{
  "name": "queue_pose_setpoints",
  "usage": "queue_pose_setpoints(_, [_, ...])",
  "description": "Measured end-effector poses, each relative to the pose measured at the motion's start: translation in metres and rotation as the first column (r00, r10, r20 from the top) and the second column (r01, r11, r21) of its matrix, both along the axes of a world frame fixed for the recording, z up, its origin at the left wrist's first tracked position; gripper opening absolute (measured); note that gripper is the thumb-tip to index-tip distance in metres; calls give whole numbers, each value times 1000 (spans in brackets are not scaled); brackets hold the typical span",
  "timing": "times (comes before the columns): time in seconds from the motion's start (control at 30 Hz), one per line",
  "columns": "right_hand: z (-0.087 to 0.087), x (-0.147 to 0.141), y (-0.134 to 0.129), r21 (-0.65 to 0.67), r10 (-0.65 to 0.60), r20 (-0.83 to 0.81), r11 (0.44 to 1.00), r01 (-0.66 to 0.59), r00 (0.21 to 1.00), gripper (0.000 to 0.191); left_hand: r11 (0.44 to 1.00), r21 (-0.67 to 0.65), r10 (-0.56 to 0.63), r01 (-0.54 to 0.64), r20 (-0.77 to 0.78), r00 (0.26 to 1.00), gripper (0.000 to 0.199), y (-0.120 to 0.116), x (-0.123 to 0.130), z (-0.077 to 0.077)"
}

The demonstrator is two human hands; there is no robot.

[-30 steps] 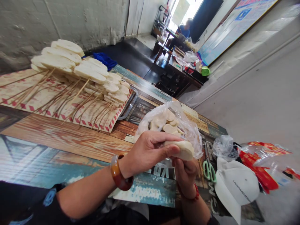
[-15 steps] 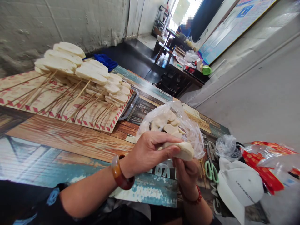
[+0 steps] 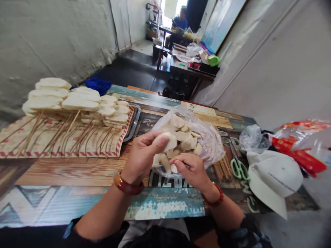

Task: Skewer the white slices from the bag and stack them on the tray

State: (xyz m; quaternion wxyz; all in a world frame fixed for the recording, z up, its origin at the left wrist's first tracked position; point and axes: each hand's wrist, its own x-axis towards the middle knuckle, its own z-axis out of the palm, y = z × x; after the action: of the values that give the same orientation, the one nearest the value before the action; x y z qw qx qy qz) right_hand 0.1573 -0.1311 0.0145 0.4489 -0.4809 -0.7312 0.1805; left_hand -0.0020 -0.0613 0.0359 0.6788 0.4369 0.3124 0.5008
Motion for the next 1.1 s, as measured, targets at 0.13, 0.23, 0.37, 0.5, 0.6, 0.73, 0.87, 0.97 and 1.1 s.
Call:
queue_pose_setpoints(0.13, [-7,1,1,14,-23,-60,1000,24,998,28,999,-30,17,-17,5,1000,28,6,3,-1])
queue_pose_setpoints(0.23, [-9,0,2,60,-50,-76,997,55,996,27,1000,-11,-12,12,-8,1000,28,6,6,-3])
queue_pose_setpoints(0.37, [-11,1,4,104,-41,-96,993,50,995,28,1000,6,-30,31,-41,999,29,4,12,-7])
queue_pose_setpoints(0.5, [-13,3,8,107,-25,-120,993,38,993,29,997,15,-68,69,-54,996,30,5,14,-12])
queue_pose_setpoints(0.6, [-9,8,9,99,-35,-187,994,54,982,28,997,-1,-81,81,-16,997,44,12,12,-12])
queue_pose_setpoints(0.73, [2,29,11,40,-193,-341,975,219,920,27,997,73,-26,29,-36,999,45,21,13,-9])
queue_pose_setpoints(0.87, [3,57,20,-82,-384,-549,909,409,743,28,943,304,-5,133,-389,921,32,25,31,-10])
queue_pose_setpoints(0.97, [-3,68,28,-111,-398,-635,895,432,662,27,742,526,121,416,-715,689,24,27,48,-11])
queue_pose_setpoints(1.1, [-6,68,32,-95,-368,-636,909,405,678,26,446,470,466,762,-849,250,14,26,49,-4])
